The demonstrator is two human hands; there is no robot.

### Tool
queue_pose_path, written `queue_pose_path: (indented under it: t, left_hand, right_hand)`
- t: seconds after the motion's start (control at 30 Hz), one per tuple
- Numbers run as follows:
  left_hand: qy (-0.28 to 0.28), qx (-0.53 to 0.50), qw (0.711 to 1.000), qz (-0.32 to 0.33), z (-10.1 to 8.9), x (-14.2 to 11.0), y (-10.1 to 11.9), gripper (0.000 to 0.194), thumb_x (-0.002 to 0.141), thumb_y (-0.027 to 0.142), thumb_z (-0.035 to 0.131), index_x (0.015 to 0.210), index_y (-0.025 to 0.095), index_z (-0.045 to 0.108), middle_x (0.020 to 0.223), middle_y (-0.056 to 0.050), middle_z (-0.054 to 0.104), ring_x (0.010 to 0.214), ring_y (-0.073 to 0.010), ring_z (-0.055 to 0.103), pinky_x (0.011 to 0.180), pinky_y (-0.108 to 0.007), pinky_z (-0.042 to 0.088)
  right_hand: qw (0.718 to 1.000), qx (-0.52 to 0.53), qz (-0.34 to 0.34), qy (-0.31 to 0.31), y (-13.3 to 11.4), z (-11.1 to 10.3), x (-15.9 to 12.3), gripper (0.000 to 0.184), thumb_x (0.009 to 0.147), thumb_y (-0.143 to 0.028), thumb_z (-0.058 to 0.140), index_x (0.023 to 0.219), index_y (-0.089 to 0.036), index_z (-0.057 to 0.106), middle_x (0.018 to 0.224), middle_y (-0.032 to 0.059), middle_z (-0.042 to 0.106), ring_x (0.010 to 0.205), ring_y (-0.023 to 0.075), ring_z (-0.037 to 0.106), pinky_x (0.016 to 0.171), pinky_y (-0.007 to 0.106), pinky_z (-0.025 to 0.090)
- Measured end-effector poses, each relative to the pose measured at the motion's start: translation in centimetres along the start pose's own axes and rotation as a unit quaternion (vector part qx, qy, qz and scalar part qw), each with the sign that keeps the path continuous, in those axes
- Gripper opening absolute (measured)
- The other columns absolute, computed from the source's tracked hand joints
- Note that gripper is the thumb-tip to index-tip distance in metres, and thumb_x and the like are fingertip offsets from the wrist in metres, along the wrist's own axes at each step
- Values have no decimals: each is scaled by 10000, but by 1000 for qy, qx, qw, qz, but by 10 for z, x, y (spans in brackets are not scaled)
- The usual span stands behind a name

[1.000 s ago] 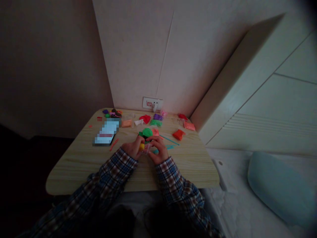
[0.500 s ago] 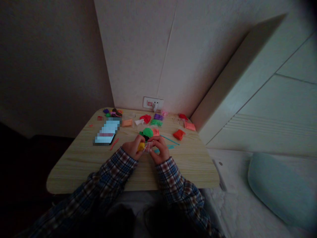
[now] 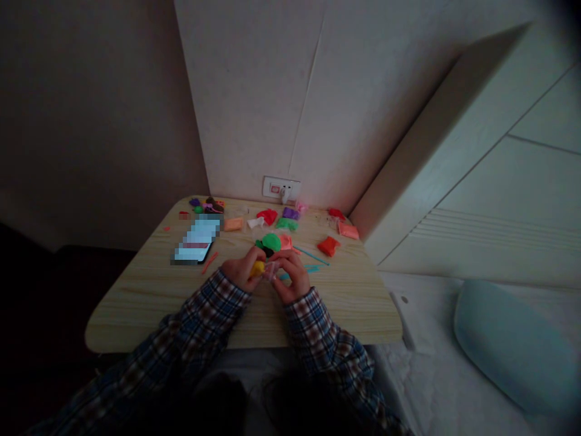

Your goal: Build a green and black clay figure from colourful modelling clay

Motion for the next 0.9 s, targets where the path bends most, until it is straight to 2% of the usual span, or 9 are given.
queue_pose_path:
  t: [0.13, 0.3, 0.47, 0.67, 0.9]
  left_hand:
    - [5, -18, 1000, -6, -11, 2, -4, 196, 756, 301, 479, 935, 220, 468, 757, 1, 664, 598, -163, 627, 506, -231, 413]
    - [9, -14, 1000, -22, -15, 5, -11, 221, 707, 259, 490, 924, 219, 482, 781, 0, 665, 616, -170, 629, 540, -239, 428]
    - [-30, 4, 999, 13, -1, 4, -5, 237, 715, 260, 479, 949, 221, 486, 786, 3, 671, 611, -162, 626, 513, -231, 411]
    - [-36, 17, 999, 29, 5, 4, -7, 271, 693, 240, 484, 962, 212, 500, 785, -9, 672, 612, -164, 626, 499, -229, 399]
    - [-30, 45, 998, 34, 9, 3, -7, 249, 735, 314, 453, 955, 212, 508, 695, 0, 658, 528, -158, 584, 435, -225, 310]
  right_hand:
    - [1000, -2, 0, 23, -3, -5, 1, 51, 758, -162, 570, 761, -212, 560, 833, 42, 562, 777, 181, 536, 683, 331, 472]
    - [997, 22, 53, 60, 10, -12, -2, 26, 784, -205, 586, 762, -209, 601, 825, 51, 558, 770, 182, 533, 636, 318, 473]
    - [999, 39, 12, 29, 7, -4, -2, 106, 792, -194, 557, 866, -212, 631, 885, 58, 537, 760, 176, 524, 621, 309, 480]
    - [999, 33, -6, -22, 10, 6, -4, 196, 775, -151, 566, 946, -219, 632, 941, 57, 541, 797, 169, 531, 645, 290, 502]
    - [999, 33, -9, -29, 7, 7, -4, 138, 771, -176, 592, 901, -207, 628, 936, 54, 562, 807, 166, 546, 666, 295, 508]
Point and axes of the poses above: each hand's wrist, its own x-axis towards the middle knuckle, its own z-axis out of the palm, y = z × x, the point moved 10 cm from there along x, towards the middle knuckle
